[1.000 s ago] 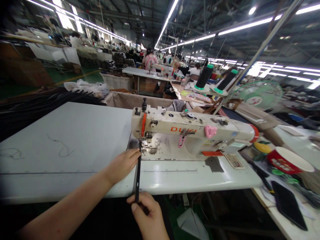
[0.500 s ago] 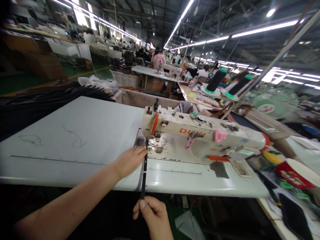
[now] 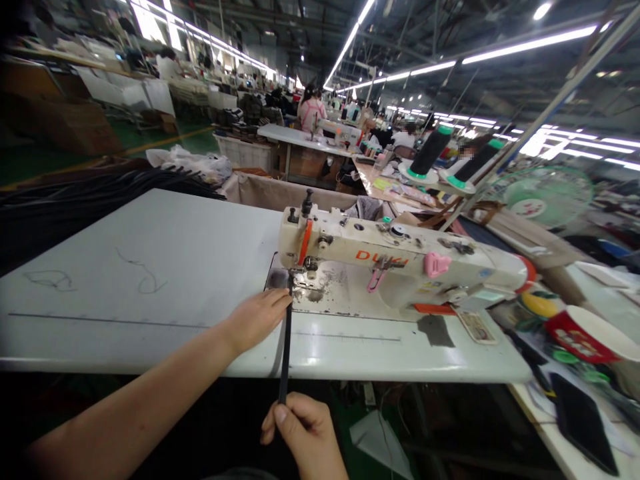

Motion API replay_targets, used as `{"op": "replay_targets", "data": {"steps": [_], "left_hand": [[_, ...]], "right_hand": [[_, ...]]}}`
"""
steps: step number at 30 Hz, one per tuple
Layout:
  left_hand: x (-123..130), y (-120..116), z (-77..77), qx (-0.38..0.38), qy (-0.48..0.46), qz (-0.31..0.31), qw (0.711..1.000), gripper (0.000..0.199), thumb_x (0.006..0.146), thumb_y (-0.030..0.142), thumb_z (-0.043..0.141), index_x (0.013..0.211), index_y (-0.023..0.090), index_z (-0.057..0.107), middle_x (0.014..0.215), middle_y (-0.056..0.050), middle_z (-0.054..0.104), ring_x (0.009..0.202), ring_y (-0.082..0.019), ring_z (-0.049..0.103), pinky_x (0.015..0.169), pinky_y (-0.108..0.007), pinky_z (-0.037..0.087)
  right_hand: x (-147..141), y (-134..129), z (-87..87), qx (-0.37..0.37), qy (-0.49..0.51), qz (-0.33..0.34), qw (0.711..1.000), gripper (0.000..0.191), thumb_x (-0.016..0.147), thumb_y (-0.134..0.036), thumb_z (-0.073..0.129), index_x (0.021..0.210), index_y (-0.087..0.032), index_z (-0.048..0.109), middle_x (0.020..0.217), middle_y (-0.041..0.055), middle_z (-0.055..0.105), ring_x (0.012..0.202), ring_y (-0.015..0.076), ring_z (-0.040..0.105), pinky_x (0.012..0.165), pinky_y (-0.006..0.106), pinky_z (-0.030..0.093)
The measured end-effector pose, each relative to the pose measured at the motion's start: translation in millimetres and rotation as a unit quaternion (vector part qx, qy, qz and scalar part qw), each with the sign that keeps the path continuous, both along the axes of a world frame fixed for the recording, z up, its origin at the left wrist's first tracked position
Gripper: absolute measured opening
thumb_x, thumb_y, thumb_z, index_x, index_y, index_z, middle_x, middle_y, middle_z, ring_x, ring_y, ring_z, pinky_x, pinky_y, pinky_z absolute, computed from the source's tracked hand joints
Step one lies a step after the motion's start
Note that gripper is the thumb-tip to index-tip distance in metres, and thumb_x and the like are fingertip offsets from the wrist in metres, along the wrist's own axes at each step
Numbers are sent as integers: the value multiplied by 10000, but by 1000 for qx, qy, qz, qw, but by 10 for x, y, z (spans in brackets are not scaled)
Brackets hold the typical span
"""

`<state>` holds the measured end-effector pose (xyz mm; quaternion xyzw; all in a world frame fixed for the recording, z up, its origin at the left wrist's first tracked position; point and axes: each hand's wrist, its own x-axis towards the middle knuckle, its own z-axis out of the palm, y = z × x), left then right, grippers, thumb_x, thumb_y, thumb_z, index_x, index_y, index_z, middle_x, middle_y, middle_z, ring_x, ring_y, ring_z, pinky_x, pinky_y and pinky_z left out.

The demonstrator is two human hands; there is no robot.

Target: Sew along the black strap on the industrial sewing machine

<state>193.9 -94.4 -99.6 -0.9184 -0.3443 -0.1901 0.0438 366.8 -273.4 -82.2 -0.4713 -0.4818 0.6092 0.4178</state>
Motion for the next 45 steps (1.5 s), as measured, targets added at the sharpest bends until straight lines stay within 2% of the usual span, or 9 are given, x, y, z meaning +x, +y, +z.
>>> {"op": "replay_targets", "data": {"steps": [9, 18, 25, 30, 34, 38, 41, 45], "left_hand": [[-11, 5, -14, -11, 3, -13, 1000, 218, 1028, 128, 465, 1169, 144, 631, 1236, -131, 681, 1248, -286, 644, 1080, -451, 560], [8, 51, -69, -45, -74, -2, 996, 303, 1014, 151, 467, 1303, 163, 554, 1385, -149, 607, 1356, -292, 575, 1164, -498, 506], [11, 50, -88, -32, -65, 17, 997, 336, 1014, 170, 482, 1342, 140, 546, 1428, -174, 596, 1346, -294, 588, 1157, -495, 509], [0, 27, -66, 9, -32, 7, 999, 252, 1025, 144, 468, 1216, 140, 634, 1279, -151, 688, 1213, -268, 662, 1099, -446, 540], [-8, 1, -25, 10, -15, -6, 1000, 226, 1023, 129, 472, 1145, 152, 661, 1222, -137, 702, 1172, -258, 672, 1059, -416, 556], [-5, -6, 0, -1, -11, -5, 1000, 213, 1022, 137, 484, 1153, 148, 651, 1237, -140, 689, 1181, -273, 663, 1040, -431, 565], [-3, -1, 3, -8, -14, -4, 1000, 213, 1021, 136, 483, 1162, 138, 643, 1232, -143, 687, 1186, -280, 658, 1035, -437, 571], [-4, -1, 8, -14, -27, 1, 1000, 234, 1029, 131, 447, 1153, 148, 645, 1247, -140, 682, 1171, -264, 667, 1036, -433, 575]], "right_hand": [[-18, 37, -27, -4, 8, -2, 1000, 457, 938, -585, 700, 753, -183, 811, 665, 41, 702, 680, 182, 645, 714, 300, 487], [5, 21, -133, -4, 8, 28, 1000, 480, 948, -602, 678, 792, -172, 823, 658, 44, 708, 663, 174, 658, 702, 285, 509], [24, 41, -130, -5, 7, 37, 999, 469, 958, -599, 663, 799, -187, 820, 659, 48, 709, 662, 194, 670, 708, 314, 515], [49, 49, -122, 18, -8, 54, 998, 460, 956, -588, 658, 796, -184, 808, 689, 50, 693, 685, 193, 639, 715, 318, 488], [47, 79, -143, 48, -27, 23, 998, 387, 888, -564, 750, 784, -191, 746, 771, 26, 648, 732, 175, 563, 716, 295, 436], [-9, 157, -177, 34, -11, -30, 999, 407, 823, -575, 811, 790, -195, 669, 842, 18, 633, 818, 188, 555, 769, 288, 441], [-68, 240, -175, 27, 9, -59, 998, 404, 810, -574, 827, 829, -194, 694, 880, 32, 675, 856, 202, 587, 787, 291, 453], [-132, 317, -54, -12, 81, -45, 996, 384, 822, -534, 836, 965, -187, 755, 888, 55, 738, 857, 210, 652, 823, 314, 486]]}}
